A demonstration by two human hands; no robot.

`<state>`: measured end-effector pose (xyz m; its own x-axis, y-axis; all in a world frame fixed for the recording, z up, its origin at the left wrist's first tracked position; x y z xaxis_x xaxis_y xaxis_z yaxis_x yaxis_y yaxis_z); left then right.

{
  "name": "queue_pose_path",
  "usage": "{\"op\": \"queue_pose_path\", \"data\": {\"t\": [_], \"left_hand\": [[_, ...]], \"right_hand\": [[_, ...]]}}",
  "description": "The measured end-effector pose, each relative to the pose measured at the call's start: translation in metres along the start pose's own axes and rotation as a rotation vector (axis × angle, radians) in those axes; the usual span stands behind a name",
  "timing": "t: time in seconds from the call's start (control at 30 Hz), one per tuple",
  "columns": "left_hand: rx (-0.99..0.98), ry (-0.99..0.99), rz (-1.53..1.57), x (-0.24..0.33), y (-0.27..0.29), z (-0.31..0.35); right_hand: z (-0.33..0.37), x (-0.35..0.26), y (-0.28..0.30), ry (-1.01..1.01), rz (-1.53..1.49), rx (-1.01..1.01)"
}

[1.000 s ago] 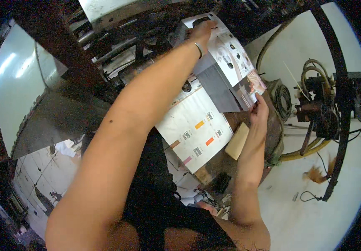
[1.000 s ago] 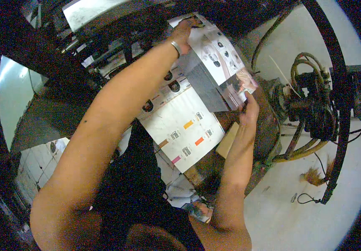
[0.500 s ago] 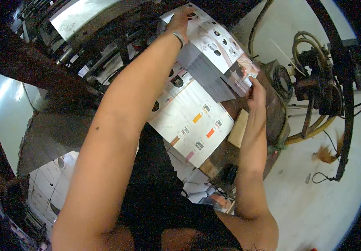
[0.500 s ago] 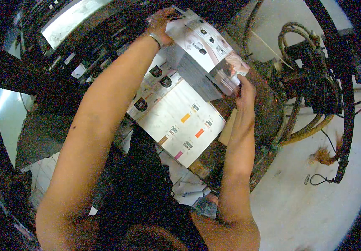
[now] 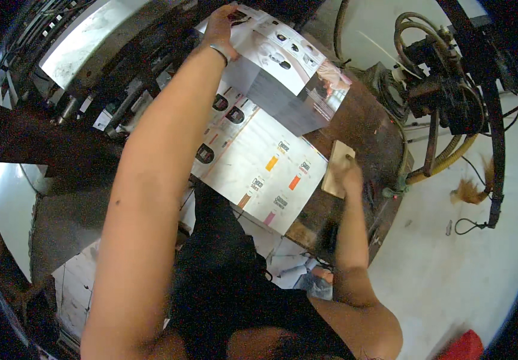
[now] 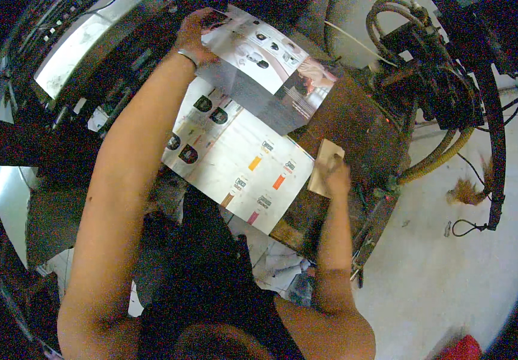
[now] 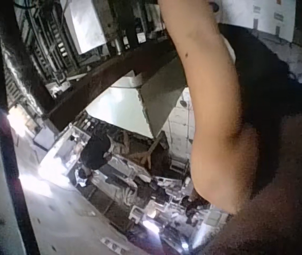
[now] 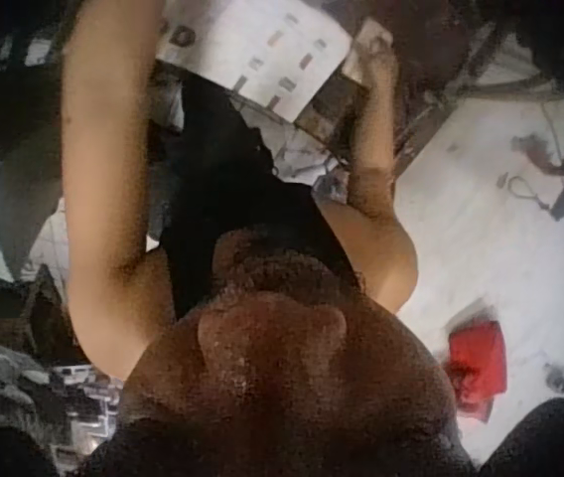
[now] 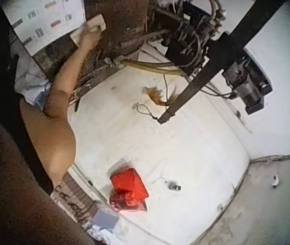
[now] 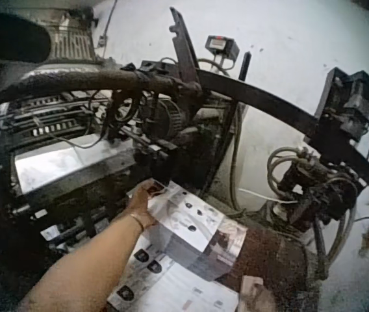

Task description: The recorder is inspecting and stacking large printed sheets in a printing or packaging facility.

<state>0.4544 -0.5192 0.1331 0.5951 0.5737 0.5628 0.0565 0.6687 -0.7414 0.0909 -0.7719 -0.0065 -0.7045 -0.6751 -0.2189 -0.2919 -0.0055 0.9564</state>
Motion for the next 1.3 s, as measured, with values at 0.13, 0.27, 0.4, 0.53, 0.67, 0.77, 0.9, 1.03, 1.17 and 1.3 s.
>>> {"op": "queue_pose_path", "data": {"t": [0.13, 0.27, 0.4, 0.53, 0.67, 0.77, 0.9, 1.03, 1.17, 1.3], "left_hand": [[0.008, -0.034, -0.013, 0.002, 0.003, -0.005], [0.014, -0.071, -0.028, 0.004, 0.002, -0.006], [0.022, -0.103, -0.039, 0.005, 0.0, -0.002], [0.07, -0.079, -0.017, 0.006, 0.003, -0.001], [0.035, -0.195, -0.084, 0.01, 0.002, 0.001], [0.042, -0.268, -0.14, 0.011, 0.003, 0.003], [0.114, -0.529, -0.368, 0.021, 0.011, 0.009], [0.055, -0.125, -0.082, 0.016, 0.022, 0.002], [0.273, -0.254, -0.356, 0.02, 0.033, 0.017], [-0.102, -0.377, -0.673, 0.005, 0.026, 0.094]], "right_hand": [[0.043, 0.007, -0.023, 0.12, 0.15, 0.27], [0.008, -0.02, -0.007, -0.232, -0.714, 0.354], [-0.04, -0.082, -0.008, -0.735, -1.799, 0.404], [-0.051, -0.122, -0.008, -0.65, -1.815, 0.12], [-0.045, -0.116, 0.001, -0.702, -1.974, 0.317], [-0.047, -0.126, -0.007, -0.658, -1.915, 0.025], [-0.036, -0.104, -0.023, -0.584, -1.725, 0.112], [0.015, -0.058, -0.013, 0.117, -0.452, 0.557], [0.06, -0.021, -0.015, -0.188, -0.332, 0.335], [0.082, -0.054, 0.014, -0.284, 0.018, 0.288]]}}
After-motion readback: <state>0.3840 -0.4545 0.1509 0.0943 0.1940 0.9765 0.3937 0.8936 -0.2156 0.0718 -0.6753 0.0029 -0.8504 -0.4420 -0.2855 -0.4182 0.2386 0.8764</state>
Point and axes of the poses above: each hand's wrist, its own z-axis away from the middle knuckle, its own y-axis out of the back of the hand, x = y × z, the point moved 4 cm from there along -z, towards the middle knuckle, and after that the axes turned 14 degrees about x, right-handed, at the moved point
